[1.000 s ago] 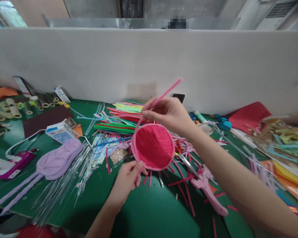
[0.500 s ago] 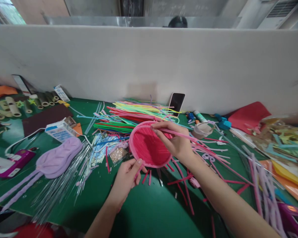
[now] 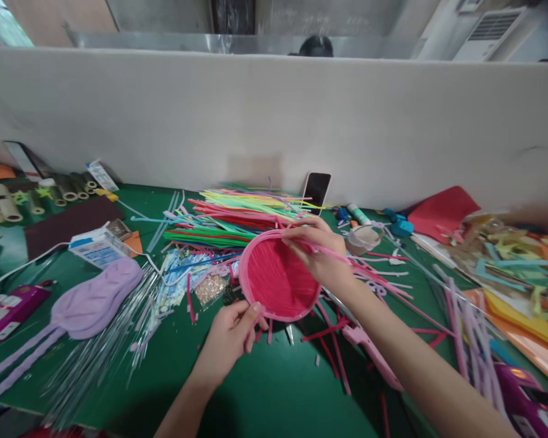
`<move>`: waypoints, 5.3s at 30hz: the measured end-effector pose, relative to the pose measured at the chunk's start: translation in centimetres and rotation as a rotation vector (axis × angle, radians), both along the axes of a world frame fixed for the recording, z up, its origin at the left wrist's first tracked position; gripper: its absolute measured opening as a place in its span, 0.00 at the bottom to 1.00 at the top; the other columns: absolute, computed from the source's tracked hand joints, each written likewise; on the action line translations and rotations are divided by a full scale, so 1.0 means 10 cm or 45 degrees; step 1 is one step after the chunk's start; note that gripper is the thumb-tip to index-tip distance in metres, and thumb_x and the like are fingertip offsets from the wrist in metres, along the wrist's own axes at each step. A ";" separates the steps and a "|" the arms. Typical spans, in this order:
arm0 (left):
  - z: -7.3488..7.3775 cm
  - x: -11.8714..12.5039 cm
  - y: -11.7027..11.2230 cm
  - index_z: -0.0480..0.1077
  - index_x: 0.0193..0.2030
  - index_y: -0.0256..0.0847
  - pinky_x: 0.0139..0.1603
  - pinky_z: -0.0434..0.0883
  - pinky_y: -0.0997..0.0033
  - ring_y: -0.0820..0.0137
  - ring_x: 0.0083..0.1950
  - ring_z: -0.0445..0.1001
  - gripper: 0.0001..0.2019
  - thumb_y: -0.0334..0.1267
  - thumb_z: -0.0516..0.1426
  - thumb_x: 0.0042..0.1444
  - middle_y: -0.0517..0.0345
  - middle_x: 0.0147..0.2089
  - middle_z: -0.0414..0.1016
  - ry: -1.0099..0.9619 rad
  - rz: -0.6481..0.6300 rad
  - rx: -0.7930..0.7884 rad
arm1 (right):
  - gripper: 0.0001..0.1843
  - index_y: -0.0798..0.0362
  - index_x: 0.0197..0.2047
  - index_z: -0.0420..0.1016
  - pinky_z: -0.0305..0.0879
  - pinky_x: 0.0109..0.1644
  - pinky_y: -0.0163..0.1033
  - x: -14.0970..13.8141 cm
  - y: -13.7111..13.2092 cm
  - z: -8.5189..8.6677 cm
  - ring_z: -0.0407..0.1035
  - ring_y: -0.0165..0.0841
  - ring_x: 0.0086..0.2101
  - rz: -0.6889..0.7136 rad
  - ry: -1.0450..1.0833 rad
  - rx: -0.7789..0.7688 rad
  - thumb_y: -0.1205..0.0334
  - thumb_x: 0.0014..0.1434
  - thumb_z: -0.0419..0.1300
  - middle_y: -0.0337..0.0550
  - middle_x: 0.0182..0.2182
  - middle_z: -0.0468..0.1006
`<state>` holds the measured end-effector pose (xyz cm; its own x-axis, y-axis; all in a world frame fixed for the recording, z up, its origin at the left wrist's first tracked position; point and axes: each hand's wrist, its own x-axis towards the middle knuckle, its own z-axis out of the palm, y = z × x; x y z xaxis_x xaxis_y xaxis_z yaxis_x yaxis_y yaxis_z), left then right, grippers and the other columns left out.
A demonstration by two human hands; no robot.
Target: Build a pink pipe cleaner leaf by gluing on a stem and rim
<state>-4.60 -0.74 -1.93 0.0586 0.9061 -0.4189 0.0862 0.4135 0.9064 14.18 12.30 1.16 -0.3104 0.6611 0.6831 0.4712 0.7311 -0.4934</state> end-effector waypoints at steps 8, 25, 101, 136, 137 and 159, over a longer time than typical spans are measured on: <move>-0.08 0.00 0.01 0.71 0.28 0.37 0.17 0.44 0.78 0.80 0.15 0.48 0.25 0.60 0.55 0.57 0.67 0.13 0.57 -0.086 0.092 -0.020 | 0.15 0.47 0.49 0.77 0.58 0.61 0.59 0.00 -0.04 -0.01 0.62 0.44 0.53 0.001 -0.244 -0.125 0.53 0.68 0.52 0.51 0.48 0.69; -0.16 -0.03 0.04 0.71 0.28 0.36 0.16 0.43 0.79 0.81 0.14 0.48 0.29 0.66 0.57 0.51 0.67 0.12 0.58 -0.082 0.168 -0.005 | 0.04 0.50 0.37 0.76 0.71 0.43 0.41 0.03 0.04 -0.09 0.76 0.36 0.36 0.041 0.008 -0.238 0.63 0.62 0.58 0.43 0.34 0.82; -0.04 -0.31 -0.05 0.69 0.32 0.38 0.22 0.66 0.79 0.71 0.28 0.75 0.15 0.47 0.66 0.49 0.57 0.26 0.76 -0.009 0.348 0.171 | 0.14 0.54 0.32 0.81 0.65 0.34 0.35 -0.18 0.08 -0.18 0.72 0.30 0.28 0.213 0.578 -1.460 0.52 0.46 0.71 0.39 0.27 0.79; -0.28 -0.20 -0.18 0.70 0.47 0.38 0.37 0.82 0.63 0.66 0.36 0.81 0.22 0.38 0.70 0.47 0.56 0.39 0.81 -0.598 0.556 0.023 | 0.08 0.55 0.39 0.81 0.62 0.52 0.60 0.14 -0.20 0.27 0.67 0.55 0.51 -0.183 -0.924 -0.065 0.69 0.61 0.59 0.54 0.42 0.82; -0.27 -0.21 -0.17 0.70 0.48 0.38 0.37 0.82 0.63 0.67 0.36 0.81 0.22 0.38 0.70 0.48 0.57 0.39 0.81 -0.586 0.544 0.030 | 0.10 0.55 0.43 0.81 0.60 0.55 0.63 0.13 -0.29 0.28 0.64 0.58 0.54 -0.190 -0.951 -0.038 0.70 0.62 0.59 0.55 0.47 0.81; -0.13 -0.18 -0.10 0.73 0.48 0.42 0.47 0.77 0.70 0.66 0.47 0.79 0.30 0.28 0.72 0.35 0.56 0.46 0.81 -0.686 0.572 0.087 | 0.14 0.48 0.45 0.80 0.63 0.35 0.35 0.19 -0.63 0.39 0.72 0.31 0.34 0.278 -0.692 -0.164 0.67 0.67 0.53 0.44 0.38 0.77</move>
